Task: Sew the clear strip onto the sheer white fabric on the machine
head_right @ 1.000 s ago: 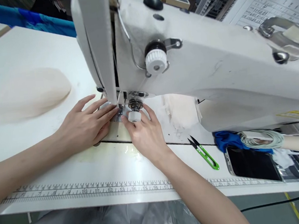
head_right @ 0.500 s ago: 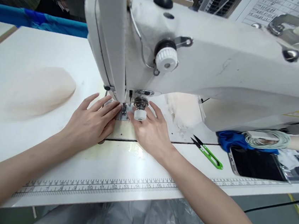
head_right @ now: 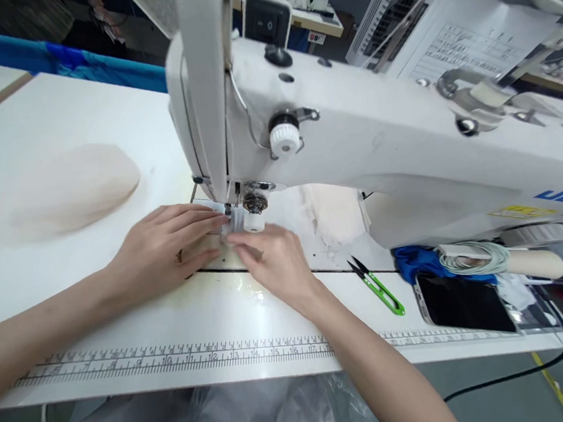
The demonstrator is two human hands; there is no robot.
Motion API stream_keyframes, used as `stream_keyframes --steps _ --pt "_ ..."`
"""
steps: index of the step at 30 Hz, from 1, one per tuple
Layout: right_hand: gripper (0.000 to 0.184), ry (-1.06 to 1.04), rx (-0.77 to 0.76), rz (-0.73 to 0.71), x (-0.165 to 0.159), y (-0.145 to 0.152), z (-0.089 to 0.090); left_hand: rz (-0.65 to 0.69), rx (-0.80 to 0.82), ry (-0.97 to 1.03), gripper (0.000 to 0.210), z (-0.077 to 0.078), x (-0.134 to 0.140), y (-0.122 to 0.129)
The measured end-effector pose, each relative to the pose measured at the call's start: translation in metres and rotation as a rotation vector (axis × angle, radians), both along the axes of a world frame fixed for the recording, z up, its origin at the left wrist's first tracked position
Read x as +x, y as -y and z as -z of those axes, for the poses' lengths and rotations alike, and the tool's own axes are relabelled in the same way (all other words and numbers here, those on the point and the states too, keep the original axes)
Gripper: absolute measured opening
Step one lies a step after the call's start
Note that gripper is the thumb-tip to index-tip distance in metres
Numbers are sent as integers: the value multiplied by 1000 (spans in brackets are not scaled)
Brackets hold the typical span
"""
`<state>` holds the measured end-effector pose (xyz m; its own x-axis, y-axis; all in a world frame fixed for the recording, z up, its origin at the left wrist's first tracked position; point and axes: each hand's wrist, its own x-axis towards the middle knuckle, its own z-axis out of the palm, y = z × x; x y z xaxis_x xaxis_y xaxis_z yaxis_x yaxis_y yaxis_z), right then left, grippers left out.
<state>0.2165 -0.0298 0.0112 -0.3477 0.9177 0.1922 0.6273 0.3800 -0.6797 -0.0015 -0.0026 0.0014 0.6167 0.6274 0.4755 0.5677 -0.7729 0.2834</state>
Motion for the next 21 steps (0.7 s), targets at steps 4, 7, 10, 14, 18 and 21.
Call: stream_keyframes --steps 4,7,10,14,18,21 --pt "22 -607 -582 -107 2 2 -11 205 -615 274 16 -18 -8 1" --pt "31 -761 -739 -70 2 1 -14 207 -1017 428 23 -32 -15 2" --pt "32 -775 -772 -93 -2 1 -15 183 -1049 504 26 -42 -18 5" --pt "20 -715 -703 -150 -11 6 -22 119 -945 463 31 -55 -22 9" --pt "19 -580 -611 -196 -16 11 -34 42 -811 372 33 -72 -29 14" --pt "26 -449 -626 -209 -19 13 -40 -14 -661 293 34 -82 -37 21"
